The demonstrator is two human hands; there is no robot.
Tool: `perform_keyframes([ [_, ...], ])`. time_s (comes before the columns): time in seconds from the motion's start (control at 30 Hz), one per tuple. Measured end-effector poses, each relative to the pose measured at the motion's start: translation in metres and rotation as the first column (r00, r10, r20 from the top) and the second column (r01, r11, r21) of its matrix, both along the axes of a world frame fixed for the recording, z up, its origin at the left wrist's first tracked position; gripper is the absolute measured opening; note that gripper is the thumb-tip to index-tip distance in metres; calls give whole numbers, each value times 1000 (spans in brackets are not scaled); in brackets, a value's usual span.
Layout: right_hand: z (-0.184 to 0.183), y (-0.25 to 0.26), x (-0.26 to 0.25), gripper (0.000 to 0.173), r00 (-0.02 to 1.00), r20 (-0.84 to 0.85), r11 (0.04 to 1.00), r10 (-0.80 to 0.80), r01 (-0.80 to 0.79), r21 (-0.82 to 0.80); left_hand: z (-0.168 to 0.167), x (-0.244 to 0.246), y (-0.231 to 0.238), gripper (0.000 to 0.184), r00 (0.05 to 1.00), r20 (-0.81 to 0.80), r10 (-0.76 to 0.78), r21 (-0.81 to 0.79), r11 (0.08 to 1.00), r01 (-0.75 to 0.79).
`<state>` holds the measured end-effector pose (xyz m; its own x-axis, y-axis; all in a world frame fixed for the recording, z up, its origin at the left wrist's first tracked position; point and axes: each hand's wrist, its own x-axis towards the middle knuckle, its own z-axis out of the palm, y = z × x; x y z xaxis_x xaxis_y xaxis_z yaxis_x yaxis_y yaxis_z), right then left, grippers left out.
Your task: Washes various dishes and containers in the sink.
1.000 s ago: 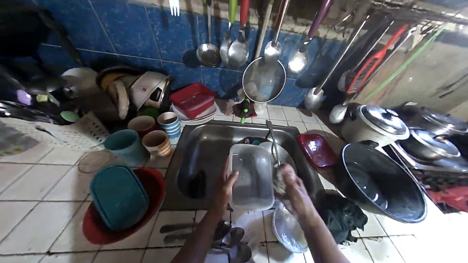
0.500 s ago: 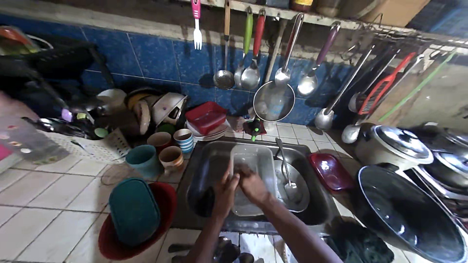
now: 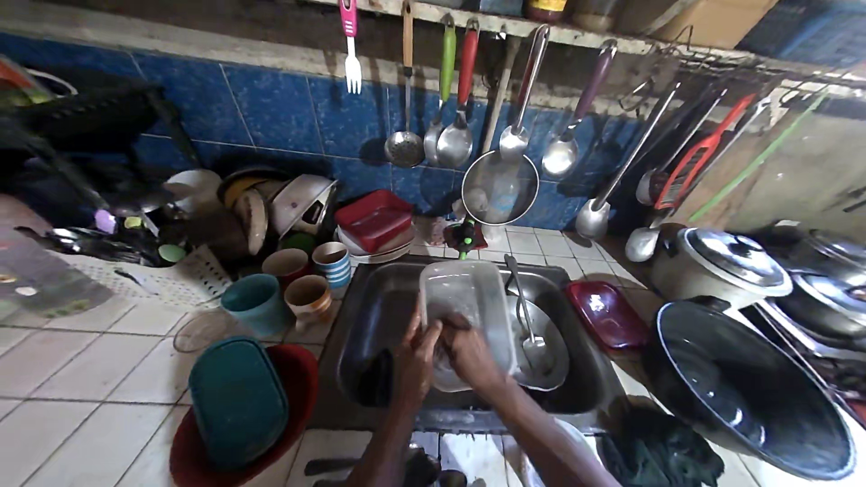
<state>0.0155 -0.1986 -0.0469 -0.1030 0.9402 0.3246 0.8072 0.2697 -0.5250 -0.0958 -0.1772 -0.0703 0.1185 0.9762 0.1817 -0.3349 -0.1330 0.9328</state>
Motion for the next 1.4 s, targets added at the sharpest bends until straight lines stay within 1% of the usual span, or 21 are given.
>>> perform_keyframes([
  [0.07,7,20,17,25,995,37,992,-92,88,94,0,5,-9,60,999,27,-44,-100,994,46],
  [0.13,10,28,25,27,980,43,979,-194,191,76,-1,4,-7,61,999,19,-49,-122,991,51],
  [0.27,-1,-1,2,27,996,91,965,-13,36,-259,-8,-6,11,60,1000,5,24,-50,998,-24],
  [0.3,0,-2,1,27,993,116,952,-15,49,-302,-9,-8,14,61,1000,-3,17,-63,998,-17],
  [0.33,4,1,2,26,987,147,953,-60,100,-286,-9,-9,14,61,1000,-1,18,-88,996,-18],
  [0.4,14,15,9,26,964,167,964,-207,230,-135,-8,-5,9,62,999,36,-2,-143,990,7],
  [0.47,20,34,11,27,949,78,951,-307,309,-13,-7,0,0,60,994,57,-93,-162,982,101],
  [0.57,20,44,0,34,904,-211,927,-372,350,-133,-10,3,-3,61,986,53,-159,-195,967,167],
  [0.67,-1,43,-3,37,699,-644,950,-309,202,-237,-16,-5,4,56,985,5,-172,-171,970,170],
  [0.7,-6,39,-5,37,642,-724,965,-253,116,-234,-19,-10,8,56,983,-20,-183,-138,974,179],
  [0.73,-9,32,-7,37,639,-742,973,-203,45,-228,-21,-15,12,55,981,-50,-185,-112,977,179],
  [0.8,-8,16,-12,39,737,-668,978,-106,-44,-204,-22,-24,20,49,982,-90,-165,-99,983,156],
  [0.87,-5,12,-12,34,810,-581,988,-75,-17,-151,-19,-27,23,45,975,-104,-198,-137,974,183],
  [0.93,2,22,-9,29,834,-546,997,-81,70,-42,-14,-26,21,43,961,-73,-267,-171,953,252],
  [1.03,2,42,-2,27,763,-639,981,-99,184,68,-6,-19,16,53,938,-51,-343,-218,921,324],
  [1.1,-2,38,-11,34,666,-732,985,-141,168,-36,-5,-18,20,57,949,-76,-306,-148,945,292],
  [1.17,-7,24,-23,39,629,-762,985,-154,40,-166,-6,-16,30,59,986,-38,-161,-8,987,161],
  [1.2,-11,17,-27,40,652,-744,974,-145,-38,-223,-7,-18,37,61,994,-25,-111,68,991,112],
  [1.27,-14,9,-23,39,785,-616,934,-70,-166,-318,-7,-25,47,62,991,-111,-71,206,974,93],
  [1.33,-13,10,-15,35,930,-364,908,47,-192,-373,-7,-26,48,59,983,-182,-24,293,953,78],
  [1.4,-15,12,-4,33,992,-21,882,125,-120,-456,-8,-27,46,54,978,-208,11,315,948,56],
])
